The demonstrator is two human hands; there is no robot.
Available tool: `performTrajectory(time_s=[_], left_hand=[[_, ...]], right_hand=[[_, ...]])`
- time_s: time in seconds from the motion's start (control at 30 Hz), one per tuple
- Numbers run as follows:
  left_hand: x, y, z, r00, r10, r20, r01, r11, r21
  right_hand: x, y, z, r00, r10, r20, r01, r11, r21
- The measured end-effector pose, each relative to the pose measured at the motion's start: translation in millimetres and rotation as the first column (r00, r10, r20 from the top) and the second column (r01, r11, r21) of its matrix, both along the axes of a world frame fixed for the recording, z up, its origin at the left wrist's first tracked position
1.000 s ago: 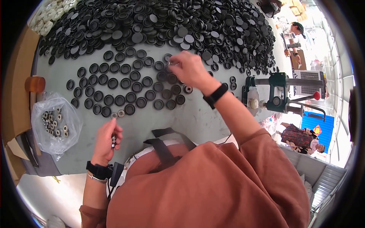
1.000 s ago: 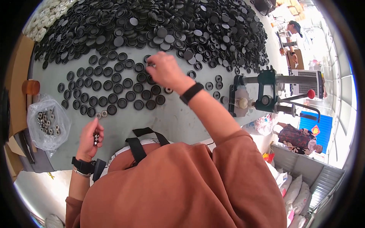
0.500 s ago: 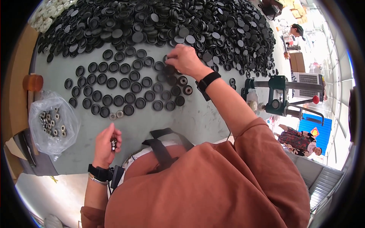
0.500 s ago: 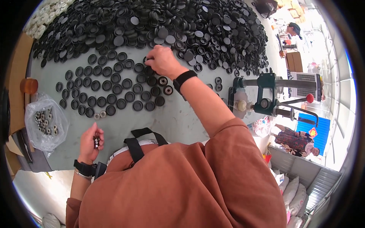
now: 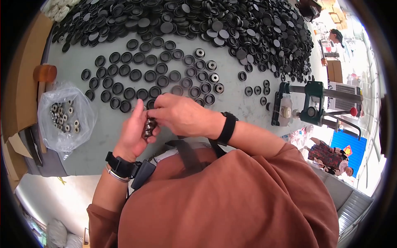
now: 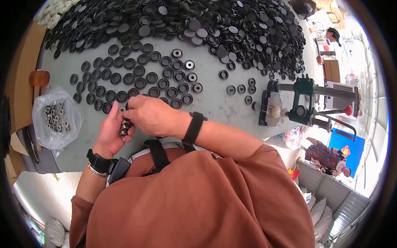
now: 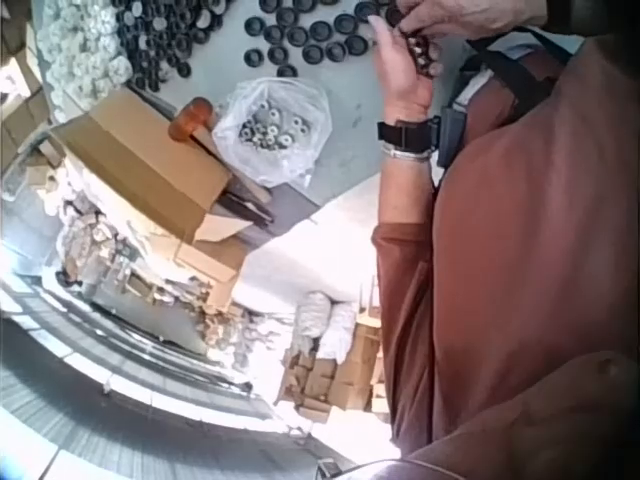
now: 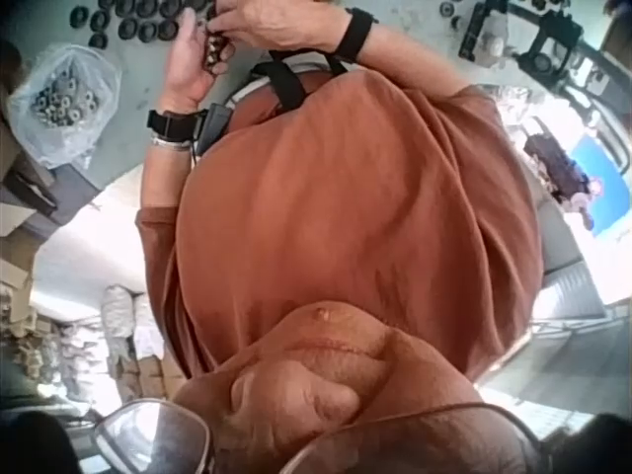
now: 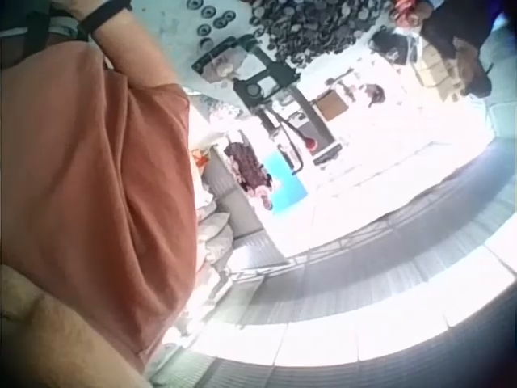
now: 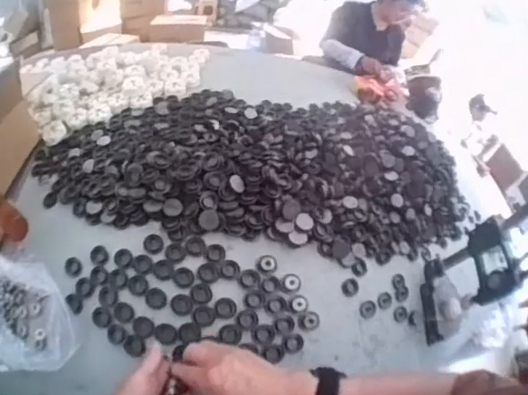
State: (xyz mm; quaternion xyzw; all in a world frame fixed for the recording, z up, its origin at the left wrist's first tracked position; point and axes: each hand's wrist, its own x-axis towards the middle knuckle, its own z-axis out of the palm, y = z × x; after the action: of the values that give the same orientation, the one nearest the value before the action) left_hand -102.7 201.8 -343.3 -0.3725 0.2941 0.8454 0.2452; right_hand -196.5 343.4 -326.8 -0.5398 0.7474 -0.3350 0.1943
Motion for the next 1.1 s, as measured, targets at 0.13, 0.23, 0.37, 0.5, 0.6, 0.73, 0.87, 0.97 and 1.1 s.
performTrajectory(time_s=[0.13,0.23,0.37,0.5,0.6,0.73,0.87,0.97,1.1], left_hand=[[6.1,-1.2,-5.4,0.998,-0.057,0.012,0.057,0.998,0.031],[5.3,4.6,-2.6,0.995,-0.088,0.045,0.087,0.996,0.019],[3.9,4.6,2.0,0.996,-0.088,0.034,0.087,0.996,0.03],[5.8,1.4,3.0,0.997,-0.072,-0.037,0.074,0.996,0.048],[8.2,2.4,0.5,0.995,-0.066,-0.069,0.071,0.994,0.078],[7.5,2.9,1.6,0.997,-0.04,-0.061,0.046,0.994,0.099],[10.2,1.9,-0.5,0.997,-0.035,-0.065,0.041,0.995,0.091],[9.6,2.9,-0.3,0.999,-0.021,-0.047,0.025,0.994,0.102],[7.2,4.8,-0.4,0.999,-0.009,-0.042,0.012,0.996,0.094]], right_hand=[[-2.0,5.8,-2.3,0.946,0.197,-0.259,-0.2,0.98,0.014],[4.8,8.6,-6.8,0.917,0.234,-0.323,-0.229,0.972,0.054],[-4.7,17.2,0.2,0.998,0.06,0.002,-0.06,0.997,0.046],[-60.3,45.2,-13.5,0.897,-0.344,-0.278,0.383,0.919,0.096],[-97.2,59.5,-21.7,0.866,-0.393,-0.309,0.459,0.87,0.179],[-116.7,57.5,-33.4,0.862,-0.377,-0.339,0.465,0.855,0.232],[-119.5,53.1,-30.1,0.886,-0.369,-0.281,0.443,0.855,0.271],[-121.0,54.9,-30.0,0.907,-0.346,-0.241,0.407,0.868,0.285],[-121.9,51.5,-25.1,0.919,-0.308,-0.248,0.378,0.869,0.321]])
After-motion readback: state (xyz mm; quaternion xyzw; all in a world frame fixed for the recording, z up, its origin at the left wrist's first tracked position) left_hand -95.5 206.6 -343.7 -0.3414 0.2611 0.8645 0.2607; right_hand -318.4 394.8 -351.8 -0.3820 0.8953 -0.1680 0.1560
